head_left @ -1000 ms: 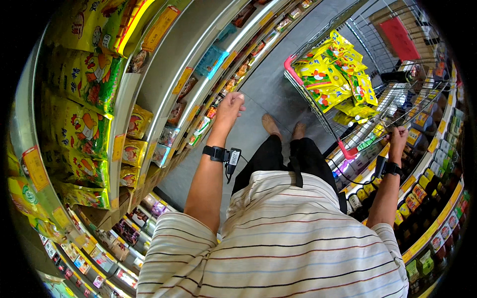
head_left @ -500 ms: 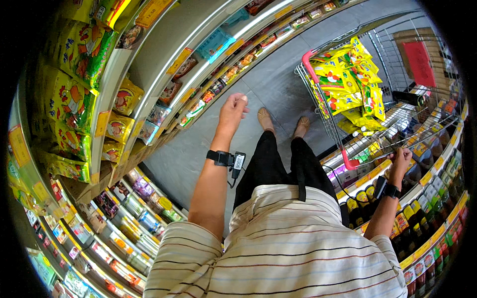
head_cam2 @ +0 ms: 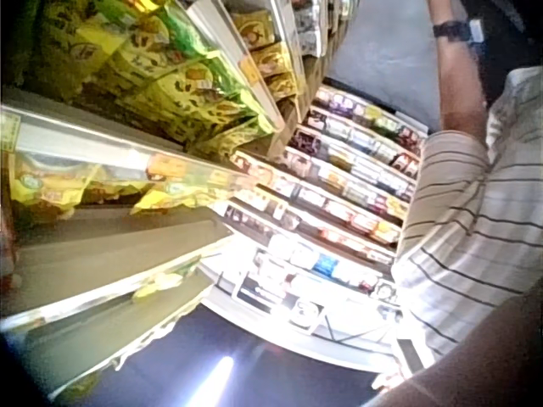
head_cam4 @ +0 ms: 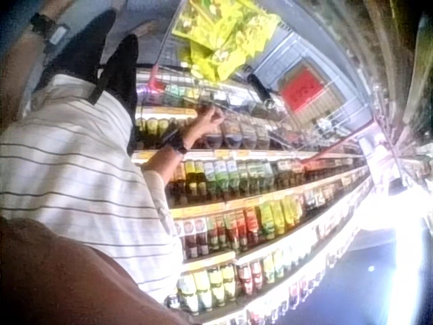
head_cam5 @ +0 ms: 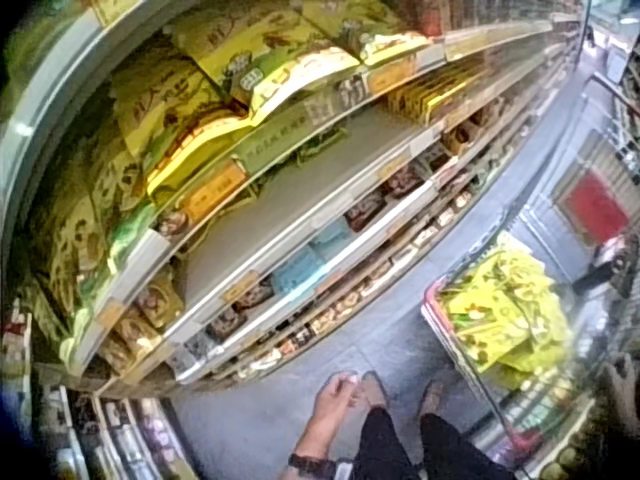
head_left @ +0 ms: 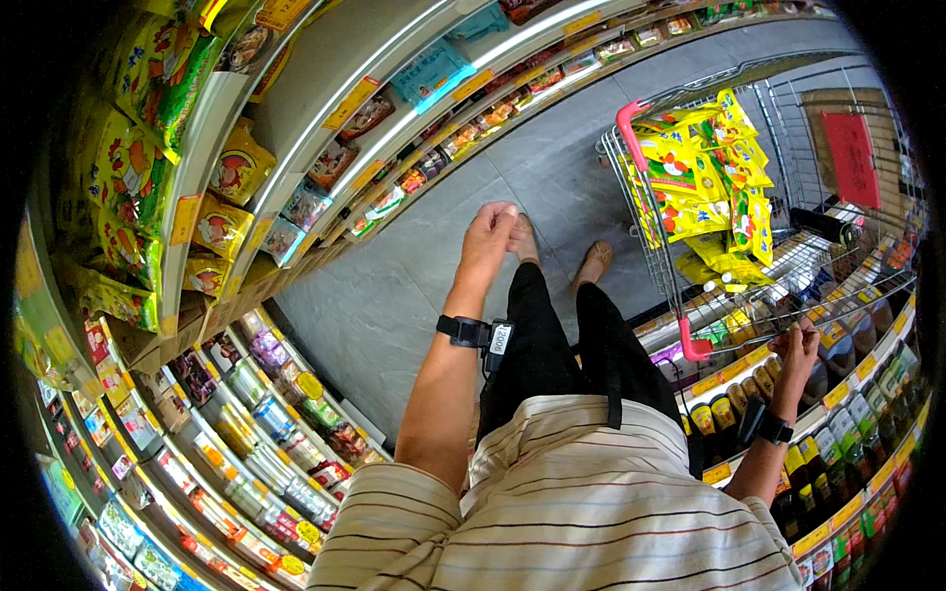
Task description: The person repeatedly picks up yellow packets of seasoning from a shopping cart and places them onto a store shelf. They handle the packets one by one, arranging them in a row on the shelf.
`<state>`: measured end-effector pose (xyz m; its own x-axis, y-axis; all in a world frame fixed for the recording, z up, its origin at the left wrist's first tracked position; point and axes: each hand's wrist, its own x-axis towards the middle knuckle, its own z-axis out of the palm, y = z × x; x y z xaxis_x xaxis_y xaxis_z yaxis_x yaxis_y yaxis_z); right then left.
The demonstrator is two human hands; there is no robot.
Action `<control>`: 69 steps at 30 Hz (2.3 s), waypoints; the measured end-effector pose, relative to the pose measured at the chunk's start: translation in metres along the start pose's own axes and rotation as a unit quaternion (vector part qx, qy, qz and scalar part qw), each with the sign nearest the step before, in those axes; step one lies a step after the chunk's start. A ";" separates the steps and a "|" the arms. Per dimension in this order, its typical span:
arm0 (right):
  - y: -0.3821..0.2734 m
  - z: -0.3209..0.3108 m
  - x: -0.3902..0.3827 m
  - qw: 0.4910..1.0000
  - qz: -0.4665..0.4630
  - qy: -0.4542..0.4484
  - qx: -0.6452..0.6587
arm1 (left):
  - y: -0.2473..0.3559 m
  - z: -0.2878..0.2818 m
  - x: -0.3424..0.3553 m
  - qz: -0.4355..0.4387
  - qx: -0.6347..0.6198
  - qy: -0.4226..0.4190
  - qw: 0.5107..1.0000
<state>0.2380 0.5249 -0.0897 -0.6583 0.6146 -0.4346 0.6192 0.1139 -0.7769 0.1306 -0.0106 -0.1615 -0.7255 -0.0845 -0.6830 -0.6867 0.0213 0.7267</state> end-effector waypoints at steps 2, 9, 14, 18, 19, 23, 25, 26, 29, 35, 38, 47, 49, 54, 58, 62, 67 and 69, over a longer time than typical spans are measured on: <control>0.004 -0.004 0.003 0.999 -0.009 -0.014 -0.036 | 0.004 -0.004 -0.001 -0.003 -0.017 0.014 1.000; -0.022 0.013 -0.019 0.999 -0.021 -0.024 -0.040 | 0.028 -0.007 -0.007 0.012 -0.028 0.021 0.999; -0.013 0.012 -0.005 0.993 -0.082 -0.057 -0.066 | 0.045 -0.006 -0.011 0.030 0.023 -0.007 0.999; -0.107 0.038 -0.033 0.996 -0.048 -0.067 0.044 | 0.075 0.009 -0.027 0.052 0.006 -0.021 0.998; -0.121 0.041 -0.033 0.994 -0.047 -0.064 0.070 | 0.078 0.007 -0.024 0.049 0.004 -0.031 0.998; -0.165 0.048 -0.033 0.984 -0.088 -0.084 0.131 | 0.100 0.013 -0.036 0.062 0.023 -0.039 0.997; -0.175 0.056 -0.024 0.979 -0.101 -0.088 0.152 | 0.102 0.011 -0.038 0.068 0.022 -0.046 0.996; -0.181 0.060 -0.021 0.979 -0.105 -0.090 0.151 | 0.101 0.008 -0.037 0.066 0.023 -0.047 0.996; -0.182 0.077 -0.004 0.968 -0.112 -0.127 0.186 | 0.101 0.004 -0.045 0.059 0.032 -0.038 0.997; -0.176 0.139 0.049 0.945 -0.057 -0.198 0.255 | 0.090 0.004 -0.058 0.021 0.064 -0.013 0.998; -0.170 0.182 0.066 0.938 -0.031 -0.232 0.255 | 0.082 -0.001 -0.061 0.014 0.072 -0.003 0.997; -0.080 0.310 0.151 0.948 0.144 -0.234 0.161 | 0.070 -0.011 -0.071 -0.029 0.086 0.025 0.996; -0.065 0.327 0.156 0.960 0.129 -0.215 0.125 | 0.061 -0.018 -0.071 -0.038 0.079 0.031 0.996; -0.050 0.361 0.159 0.972 0.098 -0.207 0.055 | 0.048 -0.027 -0.076 -0.071 0.073 0.053 0.993; -0.018 0.380 0.186 0.970 -0.057 -0.219 -0.085 | 0.050 -0.025 -0.074 -0.082 0.069 0.050 0.993; -0.029 0.371 0.179 0.940 -0.178 -0.192 -0.221 | 0.051 -0.023 -0.073 -0.086 0.069 0.050 0.993; -0.052 0.327 0.162 0.958 -0.019 -0.218 0.184 | 0.061 -0.013 -0.066 -0.075 0.072 0.033 0.994; -0.093 0.274 0.124 0.920 0.051 -0.218 0.322 | 0.068 -0.006 -0.061 -0.053 0.074 0.021 0.996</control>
<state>-0.0185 0.3766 -0.1964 -0.8071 0.2096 -0.5520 0.3974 -0.4987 -0.7703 0.1290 -0.0096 -0.0700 -0.6474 -0.1362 -0.7499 -0.7615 0.1556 0.6292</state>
